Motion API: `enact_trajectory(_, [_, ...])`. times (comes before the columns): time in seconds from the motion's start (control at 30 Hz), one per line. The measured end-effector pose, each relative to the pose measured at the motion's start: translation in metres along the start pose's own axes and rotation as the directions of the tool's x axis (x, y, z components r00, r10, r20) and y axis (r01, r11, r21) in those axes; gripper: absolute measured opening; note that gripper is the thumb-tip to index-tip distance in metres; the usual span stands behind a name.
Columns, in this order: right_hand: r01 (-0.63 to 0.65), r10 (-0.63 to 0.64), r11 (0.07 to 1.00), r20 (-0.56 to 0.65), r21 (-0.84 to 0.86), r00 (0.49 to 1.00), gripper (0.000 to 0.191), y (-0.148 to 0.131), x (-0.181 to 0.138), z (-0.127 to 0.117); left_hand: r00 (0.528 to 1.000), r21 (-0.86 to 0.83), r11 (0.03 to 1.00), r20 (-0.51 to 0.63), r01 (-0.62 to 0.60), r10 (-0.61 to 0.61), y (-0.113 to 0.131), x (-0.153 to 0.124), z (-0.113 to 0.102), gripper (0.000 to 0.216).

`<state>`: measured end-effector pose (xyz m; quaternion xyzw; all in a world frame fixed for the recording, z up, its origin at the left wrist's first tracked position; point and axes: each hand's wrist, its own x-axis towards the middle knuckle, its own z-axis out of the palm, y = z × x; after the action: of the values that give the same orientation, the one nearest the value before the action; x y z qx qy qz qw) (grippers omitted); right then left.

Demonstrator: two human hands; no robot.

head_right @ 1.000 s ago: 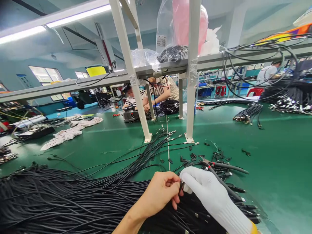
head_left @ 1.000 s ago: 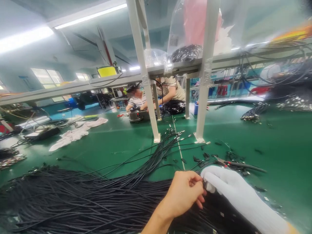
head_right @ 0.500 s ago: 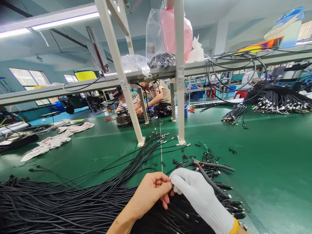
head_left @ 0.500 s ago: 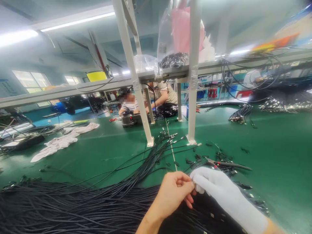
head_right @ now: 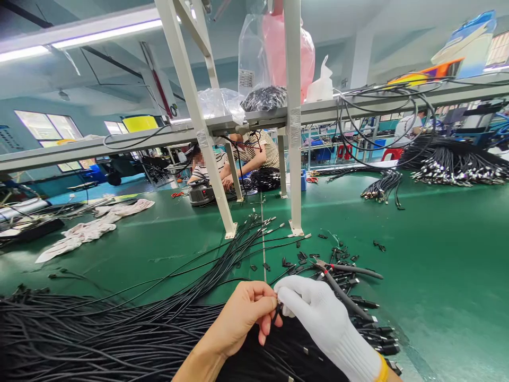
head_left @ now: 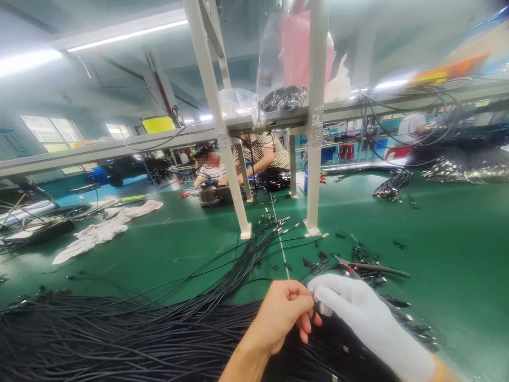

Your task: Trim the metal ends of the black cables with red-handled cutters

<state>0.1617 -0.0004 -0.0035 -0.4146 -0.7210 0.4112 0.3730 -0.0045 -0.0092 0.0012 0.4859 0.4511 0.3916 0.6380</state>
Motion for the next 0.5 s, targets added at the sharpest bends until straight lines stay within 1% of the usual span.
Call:
enact_trajectory(0.1, [-0.001,0.001,1.000,-0.005,0.015,1.000,0.040,0.0015,0.0012,0.0013,1.000,-0.010,1.000,0.000,0.021,-0.021,-0.0001,0.0000,-0.0006,0.008])
enact_trajectory(0.23, [0.005,-0.004,0.999,-0.010,0.040,1.000,0.036,0.0052,0.0036,0.0029,1.000,-0.016,1.000,0.028,0.015,-0.015,0.0002,0.0002,-0.0011,0.012])
enact_trajectory(0.4, [0.009,-0.007,0.999,-0.055,0.038,0.998,0.033,0.0049,0.0035,0.0015,0.996,-0.055,0.998,0.094,0.008,-0.003,0.0028,-0.0008,-0.0034,0.027])
enact_trajectory(0.5, [-0.003,0.006,0.997,-0.043,0.079,0.999,0.032,-0.0006,0.0013,0.0006,0.994,-0.066,0.998,0.111,-0.002,0.010,0.0031,-0.0014,-0.0059,0.035])
